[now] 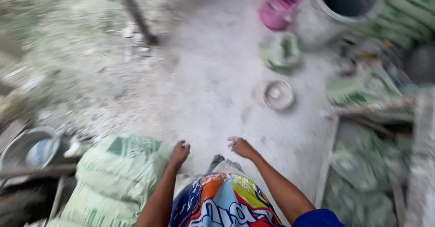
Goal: The person pours gypsum powder from a woven sack into a small bowl, carries the bowl to a work area, and mixes a plaster slurry by hand in the bowl. The person then scoops the slurry and spreads it by hand along a decorative cornice molding lying on the floor.
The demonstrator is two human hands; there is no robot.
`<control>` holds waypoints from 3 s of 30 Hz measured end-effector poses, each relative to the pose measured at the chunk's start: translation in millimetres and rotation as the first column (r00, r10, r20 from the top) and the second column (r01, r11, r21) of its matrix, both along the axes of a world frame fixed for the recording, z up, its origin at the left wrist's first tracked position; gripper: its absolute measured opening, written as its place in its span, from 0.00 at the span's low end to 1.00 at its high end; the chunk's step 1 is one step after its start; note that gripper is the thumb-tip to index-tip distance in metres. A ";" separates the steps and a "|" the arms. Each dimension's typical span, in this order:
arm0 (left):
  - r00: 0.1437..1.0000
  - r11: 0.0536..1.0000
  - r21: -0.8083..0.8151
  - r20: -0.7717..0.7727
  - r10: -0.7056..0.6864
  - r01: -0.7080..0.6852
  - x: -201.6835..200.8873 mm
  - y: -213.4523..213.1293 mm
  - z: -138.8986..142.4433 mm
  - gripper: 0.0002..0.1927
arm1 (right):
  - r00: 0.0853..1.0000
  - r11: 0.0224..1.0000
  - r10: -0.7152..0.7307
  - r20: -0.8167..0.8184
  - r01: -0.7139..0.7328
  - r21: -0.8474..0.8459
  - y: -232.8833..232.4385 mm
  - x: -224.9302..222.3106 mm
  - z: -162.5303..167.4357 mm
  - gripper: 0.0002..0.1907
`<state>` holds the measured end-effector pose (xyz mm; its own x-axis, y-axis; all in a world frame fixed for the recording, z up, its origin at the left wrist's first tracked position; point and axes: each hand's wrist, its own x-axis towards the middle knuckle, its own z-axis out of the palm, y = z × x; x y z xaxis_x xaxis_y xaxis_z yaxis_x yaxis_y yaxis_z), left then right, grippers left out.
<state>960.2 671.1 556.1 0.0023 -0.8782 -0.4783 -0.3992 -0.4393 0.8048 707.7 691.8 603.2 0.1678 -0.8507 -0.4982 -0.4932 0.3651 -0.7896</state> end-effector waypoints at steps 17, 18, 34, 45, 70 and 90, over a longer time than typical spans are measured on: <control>0.844 0.709 0.459 -0.261 -0.469 0.535 -369.1 -205.8 -91.1 0.22 | 0.139 0.121 -0.989 -0.040 0.948 0.293 95.6 -356.1 -62.1 0.19; 0.825 0.690 0.453 -0.278 -0.493 0.565 -387.4 -215.4 -102.7 0.21 | 0.109 0.088 -0.993 -0.052 0.947 0.310 92.4 -367.6 -68.8 0.20; 0.777 0.775 0.308 0.147 -0.612 0.552 -731.4 -391.6 -387.5 0.29 | 0.394 0.379 -0.846 -0.359 0.918 0.116 -249.8 -632.9 -388.3 0.26; 0.778 0.823 0.028 0.307 -0.547 0.568 -761.0 -375.7 -476.9 0.14 | 0.441 0.548 -0.738 -0.511 0.833 -0.072 -311.9 -684.2 -511.7 0.21; 0.491 0.474 0.125 -0.245 -0.836 0.871 -771.5 -164.9 -13.5 0.15 | 0.227 0.188 -0.937 -0.265 0.968 0.166 137.7 -727.8 10.3 0.16; 0.298 0.334 0.013 -0.486 -0.822 0.943 -1118.6 -68.2 142.6 0.07 | -0.021 0.198 -0.900 -0.434 0.870 -0.452 135.2 -1067.0 162.8 0.11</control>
<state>-158.5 602.8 698.7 -0.8994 -0.0740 -0.4308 -0.4113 -0.1902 0.8914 -359.4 827.0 766.0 -0.9890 -0.1263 -0.0764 -0.0613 0.8221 -0.5660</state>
